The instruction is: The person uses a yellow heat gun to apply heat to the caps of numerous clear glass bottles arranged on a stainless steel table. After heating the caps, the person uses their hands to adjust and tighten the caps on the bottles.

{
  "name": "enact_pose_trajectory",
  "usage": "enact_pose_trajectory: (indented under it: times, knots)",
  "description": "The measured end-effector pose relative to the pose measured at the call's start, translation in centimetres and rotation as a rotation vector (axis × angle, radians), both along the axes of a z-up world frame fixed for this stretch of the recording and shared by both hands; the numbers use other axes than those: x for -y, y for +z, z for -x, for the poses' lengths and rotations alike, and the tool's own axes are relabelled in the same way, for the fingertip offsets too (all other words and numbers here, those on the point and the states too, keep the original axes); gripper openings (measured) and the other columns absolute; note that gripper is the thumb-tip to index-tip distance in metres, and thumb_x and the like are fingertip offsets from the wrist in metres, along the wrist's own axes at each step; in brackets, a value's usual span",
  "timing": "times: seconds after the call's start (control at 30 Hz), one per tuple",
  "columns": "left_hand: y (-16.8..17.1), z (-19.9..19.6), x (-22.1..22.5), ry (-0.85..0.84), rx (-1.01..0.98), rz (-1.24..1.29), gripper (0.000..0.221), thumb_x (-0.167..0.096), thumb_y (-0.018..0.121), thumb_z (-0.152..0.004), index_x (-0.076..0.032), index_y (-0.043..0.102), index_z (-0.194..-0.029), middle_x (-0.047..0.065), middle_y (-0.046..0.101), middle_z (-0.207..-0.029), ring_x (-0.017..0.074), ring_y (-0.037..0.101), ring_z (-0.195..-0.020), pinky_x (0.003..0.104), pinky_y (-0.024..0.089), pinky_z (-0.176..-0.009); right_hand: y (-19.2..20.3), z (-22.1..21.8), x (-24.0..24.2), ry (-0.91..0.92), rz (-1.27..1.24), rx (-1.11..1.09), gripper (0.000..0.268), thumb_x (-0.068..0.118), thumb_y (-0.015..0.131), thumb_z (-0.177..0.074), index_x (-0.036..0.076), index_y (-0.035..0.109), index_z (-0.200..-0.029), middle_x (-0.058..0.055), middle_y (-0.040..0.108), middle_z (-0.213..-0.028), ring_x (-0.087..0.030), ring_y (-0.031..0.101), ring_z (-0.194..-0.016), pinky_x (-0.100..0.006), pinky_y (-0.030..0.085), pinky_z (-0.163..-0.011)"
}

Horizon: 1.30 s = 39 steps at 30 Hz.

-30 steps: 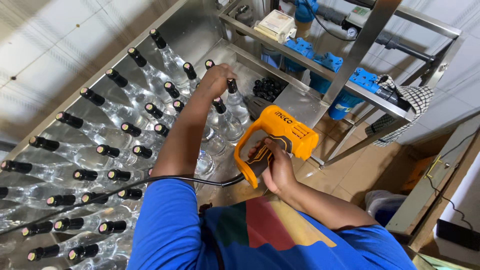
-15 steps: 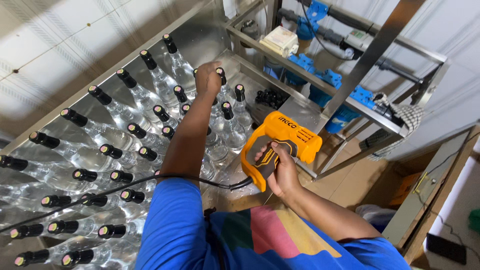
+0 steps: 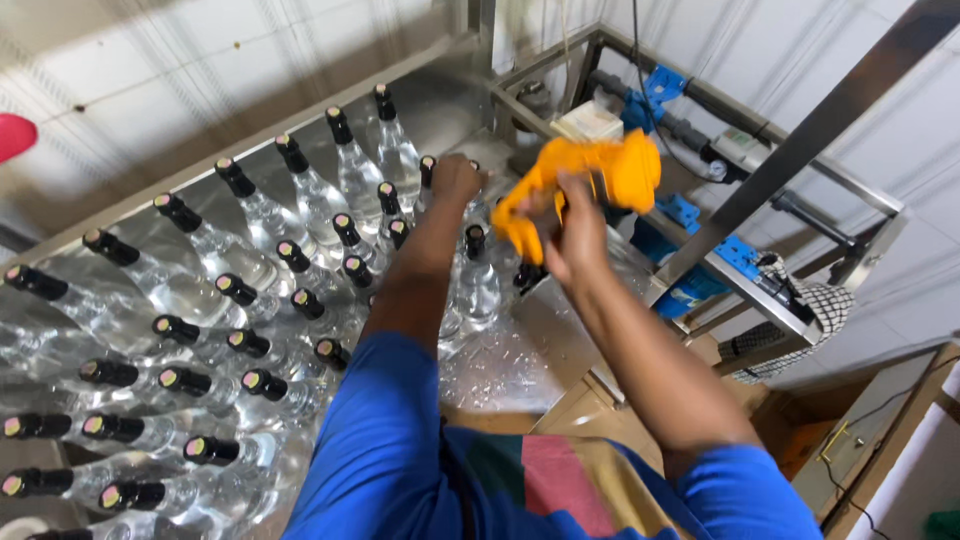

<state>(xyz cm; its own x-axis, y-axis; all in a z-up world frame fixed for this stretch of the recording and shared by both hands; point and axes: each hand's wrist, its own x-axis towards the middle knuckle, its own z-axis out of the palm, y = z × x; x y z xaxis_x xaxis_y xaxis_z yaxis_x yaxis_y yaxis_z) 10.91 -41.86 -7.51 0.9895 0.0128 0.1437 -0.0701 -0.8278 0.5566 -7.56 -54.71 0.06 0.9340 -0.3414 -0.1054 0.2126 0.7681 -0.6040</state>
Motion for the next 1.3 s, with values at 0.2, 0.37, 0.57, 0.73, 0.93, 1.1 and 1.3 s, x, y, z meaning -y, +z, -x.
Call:
enact_pose_trajectory:
  times: [0.2,0.37,0.57,0.73,0.93,1.1,1.3]
  knots:
    - [1.2,-2.8,-1.4,-0.334,0.079,0.096,0.082,-0.097,0.066,-0.076,-0.019,0.087,-0.089,0.01,0.082,-0.083,0.0252,0.08,-0.08,0.05,0.048,-0.062,8.3,-6.5,-1.9,0.064,0.023,-0.169,0.044,0.018,0.092,-0.079,0.003,0.075,-0.116,-0.015,0.08,-0.098,-0.031,0.079,-0.085,-0.048,0.072,-0.078]
    - [2.2,-1.2,-2.9,-0.156,-0.26,0.316,0.015,-0.021,0.088,-0.09,-0.014,0.081,-0.102,0.006,0.085,-0.101,0.0192,0.079,-0.091,0.037,0.054,-0.072,9.0,-6.9,-1.8,0.046,0.093,-0.146,0.036,0.024,0.09,-0.084,0.006,0.065,-0.103,-0.009,0.064,-0.08,-0.025,0.066,-0.065,-0.044,0.062,-0.06]
    - [4.8,0.6,-4.0,0.088,0.536,0.394,0.02,-0.005,0.061,-0.1,-0.01,0.067,-0.081,0.008,0.065,-0.08,0.0267,0.064,-0.077,0.043,0.05,-0.068,7.0,-7.6,-0.7,-0.038,-0.078,-0.056,0.041,0.012,0.09,-0.084,0.0,0.07,-0.118,-0.015,0.073,-0.101,-0.029,0.076,-0.096,-0.052,0.072,-0.086]
    - [6.0,1.9,-1.7,0.038,-0.242,0.282,0.015,-0.024,0.071,-0.11,-0.01,0.071,-0.106,0.008,0.074,-0.11,0.0231,0.071,-0.097,0.039,0.059,-0.078,4.9,-2.2,-1.7,0.018,-0.005,0.191,0.05,0.023,0.086,-0.089,-0.002,0.058,-0.121,-0.022,0.073,-0.102,-0.035,0.08,-0.095,-0.051,0.073,-0.095]
    - [2.1,-2.3,2.1,-0.119,0.06,-0.306,0.027,-0.016,0.069,-0.094,0.005,0.083,-0.083,0.026,0.076,-0.075,0.0452,0.083,-0.082,0.054,0.068,-0.064,1.6,8.8,-1.6,0.018,0.033,-0.076,0.014,0.009,0.078,-0.104,0.013,0.069,-0.114,-0.002,0.064,-0.106,-0.02,0.063,-0.1,-0.033,0.049,-0.094]
    - [2.3,-2.4,0.2,-0.497,-0.041,-0.23,0.017,-0.009,0.077,-0.086,-0.022,0.081,-0.078,0.005,0.079,-0.08,0.0368,0.081,-0.09,0.05,0.064,-0.084,0.2,7.7,0.2,0.077,-0.197,-0.161,0.013,-0.004,0.078,-0.099,0.007,0.074,-0.093,0.001,0.065,-0.08,-0.014,0.069,-0.072,-0.024,0.054,-0.068]
    - [4.2,-1.7,-0.7,-0.677,0.079,-0.287,0.067,0.009,0.073,-0.084,-0.015,0.074,-0.146,0.018,0.079,-0.135,0.0508,0.07,-0.13,0.064,0.056,-0.114,-1.8,6.7,1.3,0.209,-0.218,-0.108,0.014,0.02,0.065,-0.112,0.01,0.072,-0.105,-0.012,0.083,-0.102,-0.018,0.083,-0.092,-0.021,0.062,-0.078]
